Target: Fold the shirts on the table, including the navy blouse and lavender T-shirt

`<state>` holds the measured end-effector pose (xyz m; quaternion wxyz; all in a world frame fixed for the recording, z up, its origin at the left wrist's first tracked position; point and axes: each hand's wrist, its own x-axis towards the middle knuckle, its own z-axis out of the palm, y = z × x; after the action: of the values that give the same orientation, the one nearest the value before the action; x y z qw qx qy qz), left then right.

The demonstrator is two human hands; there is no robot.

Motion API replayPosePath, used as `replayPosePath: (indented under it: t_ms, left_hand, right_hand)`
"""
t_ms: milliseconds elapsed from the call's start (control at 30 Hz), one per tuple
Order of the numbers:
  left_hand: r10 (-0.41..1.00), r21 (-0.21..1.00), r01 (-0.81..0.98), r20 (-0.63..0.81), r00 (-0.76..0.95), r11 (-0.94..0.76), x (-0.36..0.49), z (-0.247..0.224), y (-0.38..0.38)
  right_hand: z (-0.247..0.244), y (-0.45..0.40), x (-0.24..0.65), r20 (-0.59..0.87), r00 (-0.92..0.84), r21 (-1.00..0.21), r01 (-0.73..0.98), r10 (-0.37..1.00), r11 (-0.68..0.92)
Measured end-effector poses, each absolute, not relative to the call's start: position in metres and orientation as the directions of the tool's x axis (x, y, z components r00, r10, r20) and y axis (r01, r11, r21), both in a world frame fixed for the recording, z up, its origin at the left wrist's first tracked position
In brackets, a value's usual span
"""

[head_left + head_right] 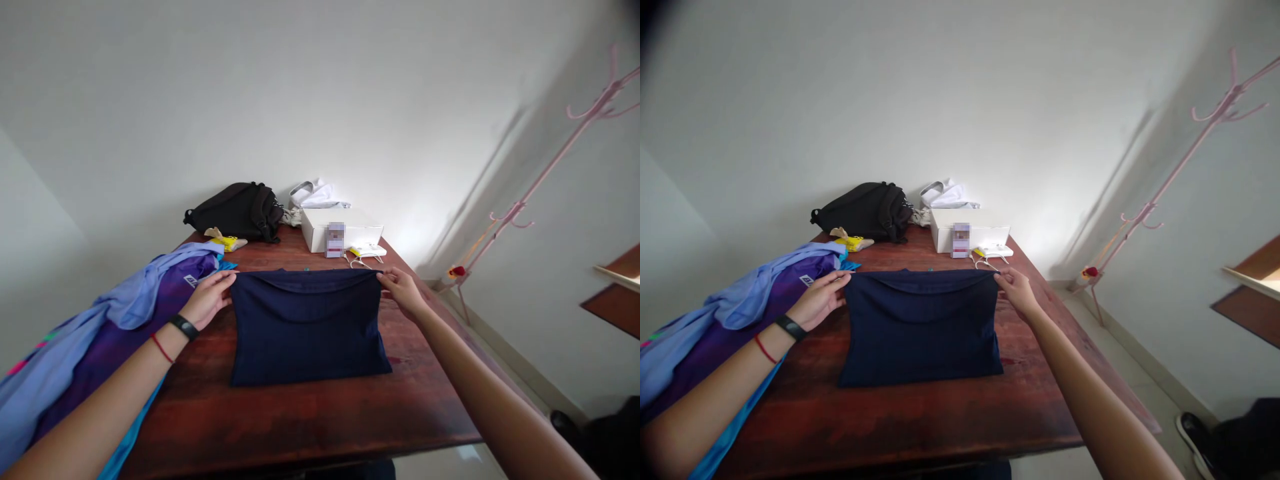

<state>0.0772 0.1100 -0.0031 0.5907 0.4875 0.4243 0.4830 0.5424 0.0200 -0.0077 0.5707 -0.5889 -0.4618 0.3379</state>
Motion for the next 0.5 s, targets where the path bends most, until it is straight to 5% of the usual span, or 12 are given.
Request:
replayPosePath:
  t_ms: [400,500]
  left_hand:
    - [0.984,0.989,0.143,-0.061,0.165,0.037,0.092,-0.041,0.181]
    - [0.961,0.934,0.328,0.049,0.273,-0.141,0.090,-0.044,0.186]
  right_hand:
    - [-0.062,0.099,0.556,0.066,0.348,-0.944,0.325,0.935,-0.055]
    - [-0.069,0.098,0.557,0.097,0.338,-0.923,0.382,0.936,-0.043]
